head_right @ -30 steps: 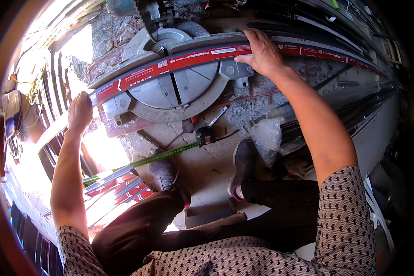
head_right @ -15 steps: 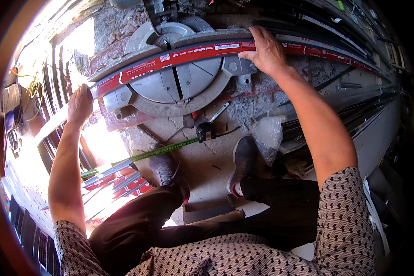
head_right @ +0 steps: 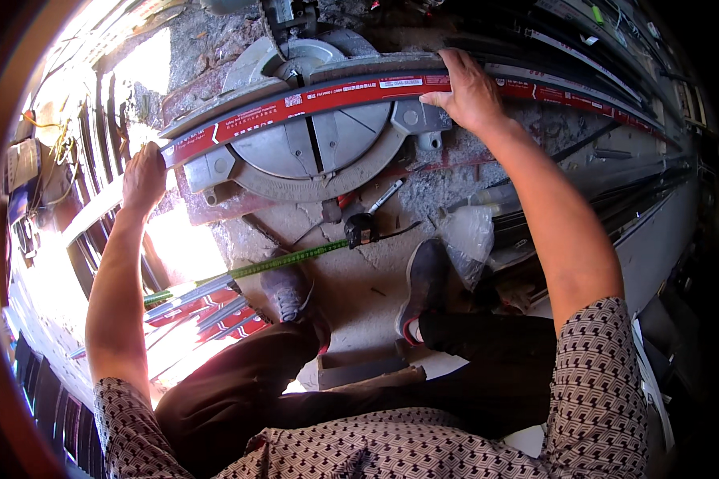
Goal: The person measures and marks red metal profiles with a tape measure and marker, then cuts them using a chop saw. The person repeats this process for multiple pieces, stacking the cut sections on the floor.
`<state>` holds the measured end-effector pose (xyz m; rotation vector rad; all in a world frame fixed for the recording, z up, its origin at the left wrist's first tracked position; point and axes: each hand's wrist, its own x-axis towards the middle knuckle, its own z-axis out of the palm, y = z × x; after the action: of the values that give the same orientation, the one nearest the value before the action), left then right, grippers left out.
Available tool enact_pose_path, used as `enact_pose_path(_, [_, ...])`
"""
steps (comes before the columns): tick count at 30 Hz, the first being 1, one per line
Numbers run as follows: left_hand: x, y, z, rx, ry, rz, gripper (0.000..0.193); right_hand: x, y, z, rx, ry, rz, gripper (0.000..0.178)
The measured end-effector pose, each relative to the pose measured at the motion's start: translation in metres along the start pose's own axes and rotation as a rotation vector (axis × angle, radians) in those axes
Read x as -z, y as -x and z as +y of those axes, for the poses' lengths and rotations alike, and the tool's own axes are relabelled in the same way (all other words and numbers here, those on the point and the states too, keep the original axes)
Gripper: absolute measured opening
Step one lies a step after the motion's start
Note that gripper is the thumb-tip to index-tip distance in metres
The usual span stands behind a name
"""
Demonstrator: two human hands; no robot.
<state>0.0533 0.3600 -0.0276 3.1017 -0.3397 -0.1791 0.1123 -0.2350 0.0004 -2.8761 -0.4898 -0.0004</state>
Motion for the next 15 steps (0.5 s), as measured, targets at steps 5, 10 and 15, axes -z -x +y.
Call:
enact_pose_path(5, [0.002, -0.004, 0.005, 0.014, 0.01, -0.015, 0.007, 0.004, 0.001, 0.002, -0.026, 0.071, 0.005, 0.08])
enact_pose_path(10, [0.005, 0.0, 0.005, 0.023, 0.004, -0.034, 0.007, 0.054, -0.037, 0.007, -0.017, -0.123, 0.016, 0.068])
enact_pose_path(15, [0.002, 0.008, -0.003, 0.022, 0.004, 0.003, 0.009, 0.163, -0.1, -0.069, -0.26, -1.038, 0.42, 0.042])
